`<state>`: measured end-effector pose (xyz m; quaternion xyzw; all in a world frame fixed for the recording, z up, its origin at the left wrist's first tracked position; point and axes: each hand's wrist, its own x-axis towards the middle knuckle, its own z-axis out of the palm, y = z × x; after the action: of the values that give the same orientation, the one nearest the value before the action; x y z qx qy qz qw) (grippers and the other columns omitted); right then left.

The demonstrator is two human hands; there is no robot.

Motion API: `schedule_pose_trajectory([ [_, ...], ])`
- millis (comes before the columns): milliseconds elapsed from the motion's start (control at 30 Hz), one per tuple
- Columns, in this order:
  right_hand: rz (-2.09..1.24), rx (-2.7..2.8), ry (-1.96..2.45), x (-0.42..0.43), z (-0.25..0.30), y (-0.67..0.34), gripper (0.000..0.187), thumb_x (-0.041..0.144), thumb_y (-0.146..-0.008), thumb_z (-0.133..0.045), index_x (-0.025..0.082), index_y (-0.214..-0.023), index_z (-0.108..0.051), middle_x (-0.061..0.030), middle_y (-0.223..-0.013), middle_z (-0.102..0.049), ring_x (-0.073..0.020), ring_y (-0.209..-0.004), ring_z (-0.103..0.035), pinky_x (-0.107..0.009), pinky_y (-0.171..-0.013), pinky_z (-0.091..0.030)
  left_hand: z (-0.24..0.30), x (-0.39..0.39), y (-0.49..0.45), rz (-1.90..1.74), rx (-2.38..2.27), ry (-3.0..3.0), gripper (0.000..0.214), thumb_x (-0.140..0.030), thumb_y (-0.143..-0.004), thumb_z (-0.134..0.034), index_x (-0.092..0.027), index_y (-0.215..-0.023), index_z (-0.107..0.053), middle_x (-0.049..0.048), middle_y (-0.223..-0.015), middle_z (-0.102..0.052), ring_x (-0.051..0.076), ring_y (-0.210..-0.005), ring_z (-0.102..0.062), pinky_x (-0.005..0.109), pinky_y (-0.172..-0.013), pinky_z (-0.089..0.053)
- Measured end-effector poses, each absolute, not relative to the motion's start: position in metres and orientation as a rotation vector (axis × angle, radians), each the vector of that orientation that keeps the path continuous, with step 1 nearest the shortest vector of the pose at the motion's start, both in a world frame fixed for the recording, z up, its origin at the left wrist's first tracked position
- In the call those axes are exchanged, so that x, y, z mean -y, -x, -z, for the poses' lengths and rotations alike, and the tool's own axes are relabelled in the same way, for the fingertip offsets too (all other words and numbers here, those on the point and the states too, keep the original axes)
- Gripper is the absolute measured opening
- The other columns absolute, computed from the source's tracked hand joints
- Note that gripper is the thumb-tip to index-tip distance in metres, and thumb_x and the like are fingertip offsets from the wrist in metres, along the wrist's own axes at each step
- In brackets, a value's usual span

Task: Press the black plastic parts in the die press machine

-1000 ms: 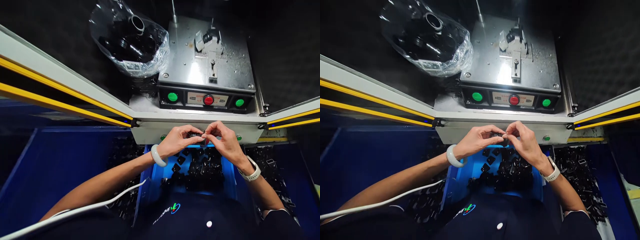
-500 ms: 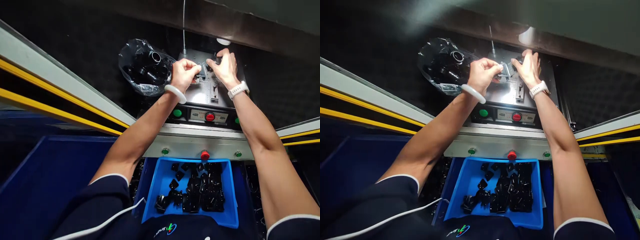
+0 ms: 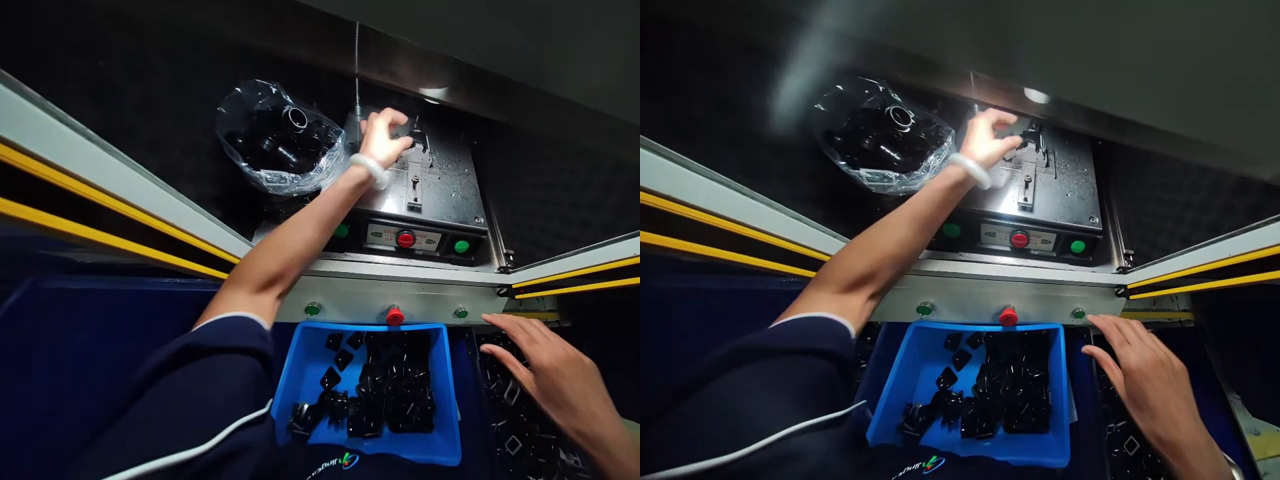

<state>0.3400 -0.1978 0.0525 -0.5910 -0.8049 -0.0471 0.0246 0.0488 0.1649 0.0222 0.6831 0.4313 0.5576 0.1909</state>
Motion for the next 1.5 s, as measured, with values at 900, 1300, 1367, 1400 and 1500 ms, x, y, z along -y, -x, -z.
schedule_pose_trajectory([
  [900, -0.262, 2.165, 1.978, 0.172, 0.066, -0.314, 0.019, 0.038, -0.107, -0.048, 0.023, -0.109, -0.060, -0.0135, -0.108, -0.071, -0.0289, -0.100, -0.064, -0.038, -0.077, -0.045, 0.074, 0.125, 0.088, -0.566, -1.417, -2.152, 0.021, -0.027, -0.096, -0.067, -0.022, -0.116, -0.073, 0.0104, -0.126, -0.064, 0.019, -0.086, -0.064, 0.036, -0.081, -0.051],
  [1300, -0.875, 2.938, 1.861, 0.187, 0.146, -0.155, 0.049, 0.010, -0.108, -0.034, 0.020, -0.154, -0.048, -0.0202, -0.130, -0.066, -0.0244, -0.098, -0.073, -0.030, -0.072, -0.054, 0.169, 0.153, 0.020, 0.433, -0.347, -1.878, 0.032, -0.008, -0.059, -0.094, -0.023, -0.083, -0.079, 0.0023, -0.096, -0.066, 0.017, -0.077, -0.057, 0.024, -0.066, -0.040],
  [1367, -0.866, 2.945, 1.862, 0.187, 0.151, -0.156, 0.051, 0.010, -0.107, -0.035, 0.023, -0.154, -0.049, -0.0196, -0.134, -0.064, -0.0241, -0.100, -0.072, -0.030, -0.073, -0.055, 0.177, 0.171, 0.021, 0.448, -0.375, -1.896, 0.037, -0.002, -0.055, -0.091, -0.021, -0.085, -0.077, 0.0033, -0.106, -0.064, 0.016, -0.075, -0.054, 0.025, -0.066, -0.039],
  [1400, -0.855, 2.943, 1.871, 0.189, 0.152, -0.157, 0.052, 0.010, -0.107, -0.035, 0.025, -0.155, -0.048, -0.0195, -0.136, -0.062, -0.0244, -0.102, -0.072, -0.030, -0.074, -0.056, 0.180, 0.178, 0.023, 0.454, -0.390, -1.902, 0.039, 0.001, -0.055, -0.088, -0.020, -0.085, -0.076, 0.0036, -0.108, -0.063, 0.015, -0.073, -0.053, 0.025, -0.065, -0.039],
  [1500, -0.823, 2.915, 1.900, 0.193, 0.151, -0.162, 0.055, 0.007, -0.105, -0.035, 0.026, -0.155, -0.046, -0.0201, -0.139, -0.060, -0.0265, -0.112, -0.068, -0.031, -0.076, -0.057, 0.181, 0.191, 0.027, 0.451, -0.436, -1.900, 0.035, 0.006, -0.061, -0.076, -0.018, -0.087, -0.072, 0.0040, -0.106, -0.061, 0.015, -0.070, -0.052, 0.026, -0.066, -0.042],
])
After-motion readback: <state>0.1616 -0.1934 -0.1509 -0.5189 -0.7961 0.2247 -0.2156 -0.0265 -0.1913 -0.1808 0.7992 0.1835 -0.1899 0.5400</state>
